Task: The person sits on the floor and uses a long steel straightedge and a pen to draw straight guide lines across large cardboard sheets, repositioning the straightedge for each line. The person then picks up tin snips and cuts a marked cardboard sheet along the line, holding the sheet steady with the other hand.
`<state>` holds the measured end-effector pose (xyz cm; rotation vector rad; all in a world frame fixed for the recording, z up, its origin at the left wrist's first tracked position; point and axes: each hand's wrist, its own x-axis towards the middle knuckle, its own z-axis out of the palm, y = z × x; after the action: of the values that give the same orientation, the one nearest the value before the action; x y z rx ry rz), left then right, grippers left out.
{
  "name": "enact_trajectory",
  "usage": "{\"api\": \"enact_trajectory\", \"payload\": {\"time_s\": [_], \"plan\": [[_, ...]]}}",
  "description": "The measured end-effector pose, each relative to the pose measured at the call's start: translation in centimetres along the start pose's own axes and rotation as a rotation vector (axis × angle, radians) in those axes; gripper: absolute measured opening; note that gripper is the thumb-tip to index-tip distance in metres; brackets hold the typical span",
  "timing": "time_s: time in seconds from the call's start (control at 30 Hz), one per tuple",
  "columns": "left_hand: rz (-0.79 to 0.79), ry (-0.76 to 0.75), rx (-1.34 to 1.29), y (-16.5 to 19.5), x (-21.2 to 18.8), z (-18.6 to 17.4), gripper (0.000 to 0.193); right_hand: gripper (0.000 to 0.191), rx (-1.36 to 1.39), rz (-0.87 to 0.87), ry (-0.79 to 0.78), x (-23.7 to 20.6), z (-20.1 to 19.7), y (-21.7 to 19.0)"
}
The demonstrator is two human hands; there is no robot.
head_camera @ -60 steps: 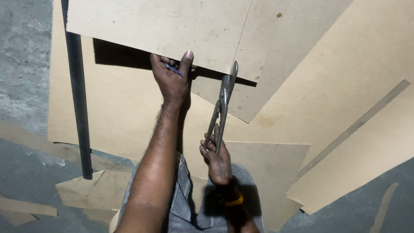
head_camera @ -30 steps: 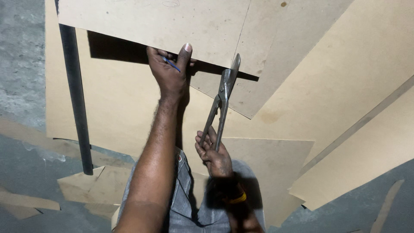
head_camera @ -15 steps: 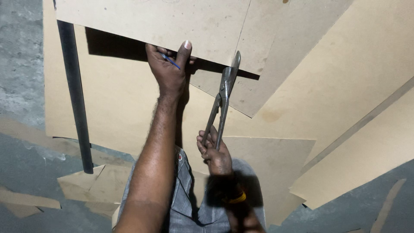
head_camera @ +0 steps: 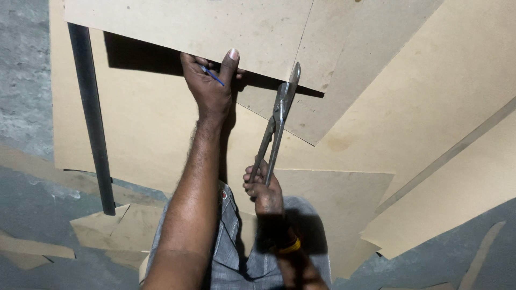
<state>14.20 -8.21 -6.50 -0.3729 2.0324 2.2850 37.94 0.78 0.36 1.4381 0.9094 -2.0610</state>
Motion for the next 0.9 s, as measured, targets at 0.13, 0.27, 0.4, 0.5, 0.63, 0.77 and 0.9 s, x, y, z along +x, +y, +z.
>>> {"api": "enact_trajectory", "payload": {"time_s": [0.13,0.27,0.4,0.5,0.63,0.77,0.9], "plan": [[-0.019,0.0,0.008,0.3,-0.3,0.1,0.047,0.076,0.017,-0.017,0.05,-0.1,0.2,0.5],[0.005,-0.006,0.039,0.3,-0.3,0.1,0.044,0.066,0.06,-0.048,0.018,0.0,0.0,0.8],[-0.01,0.006,0.028,0.2,-0.2,0.1,0.045,0.06,0.046,-0.072,0.028,0.1,-0.1,0.8],[-0.006,0.005,0.037,0.1,-0.2,0.0,0.045,0.061,0.013,-0.055,0.039,0.1,0.0,0.7],[-0.001,-0.003,0.035,0.0,-0.2,0.0,0.045,0.053,0.005,-0.118,0.035,0.0,0.0,0.9],[0.013,-0.003,0.049,-0.1,-0.2,0.0,0.045,0.044,-0.039,-0.174,0.04,0.1,-0.5,1.6],[-0.004,-0.008,0.04,0.4,-0.4,0.2,0.047,0.045,0.048,-0.255,-0.041,0.3,-0.7,1.8]]}}
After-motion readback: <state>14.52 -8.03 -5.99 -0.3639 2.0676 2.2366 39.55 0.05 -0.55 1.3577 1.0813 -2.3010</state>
